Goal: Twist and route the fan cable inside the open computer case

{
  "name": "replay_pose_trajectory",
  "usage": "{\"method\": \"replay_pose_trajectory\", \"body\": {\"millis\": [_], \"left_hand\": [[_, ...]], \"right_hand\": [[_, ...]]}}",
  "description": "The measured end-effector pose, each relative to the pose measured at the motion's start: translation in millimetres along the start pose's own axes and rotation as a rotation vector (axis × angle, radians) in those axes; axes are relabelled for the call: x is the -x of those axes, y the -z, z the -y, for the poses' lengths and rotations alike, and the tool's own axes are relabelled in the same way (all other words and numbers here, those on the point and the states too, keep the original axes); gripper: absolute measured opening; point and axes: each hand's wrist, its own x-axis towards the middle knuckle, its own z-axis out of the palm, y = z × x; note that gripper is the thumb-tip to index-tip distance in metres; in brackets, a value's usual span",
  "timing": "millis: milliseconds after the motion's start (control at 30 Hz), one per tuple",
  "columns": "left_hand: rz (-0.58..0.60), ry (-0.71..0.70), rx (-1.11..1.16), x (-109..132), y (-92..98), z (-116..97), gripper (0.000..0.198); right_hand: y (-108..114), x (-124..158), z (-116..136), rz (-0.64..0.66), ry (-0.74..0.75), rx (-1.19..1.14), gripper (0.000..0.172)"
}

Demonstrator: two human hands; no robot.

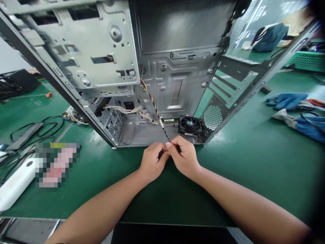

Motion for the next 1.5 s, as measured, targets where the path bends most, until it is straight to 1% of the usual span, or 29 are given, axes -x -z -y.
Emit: {"method": "replay_pose_trajectory", "body": {"millis": [133, 400, 600, 733, 900, 1167, 1500], "left_hand": [[0.002, -0.02, -0.011, -0.9, 0.6, -0.7, 0.021], [0.041, -0.015, -0.032, -1.7, 2.5, -1.7, 0.027], [-0.005, -0.047, -0.054, -0.3, 0.8, -1.7, 0.019], [-0.012, -0.058, -0.042, -0.1, 0.8, -2.4, 0.014], [-0.021, -0.067, -0.019, -0.3, 1.2, -3.0, 0.014], [-0.033, 0.077, 0.065, 2.3, -0.7, -2.4, 0.013], [0.001, 0.067, 0.016, 0.7, 1.2, -4.1, 0.02]], "right_hand": [[0.1, 0.1, 0.0, 0.003, 0.003, -0.001, 0.025], [0.7, -0.3, 1.1, -0.002, 0.018, 0.015, 0.025], [0.6, 1.5, 0.7, -0.005, 0.025, 0.019, 0.025], [0.1, 0.7, 0.7, -0.007, 0.037, 0.01, 0.026], [0.6, 0.5, 1.5, -0.009, 0.043, 0.01, 0.026], [0.8, 1.1, 0.8, -0.011, 0.042, 0.019, 0.026], [0.4, 1.4, 1.2, 0.005, 0.04, 0.024, 0.025]]}}
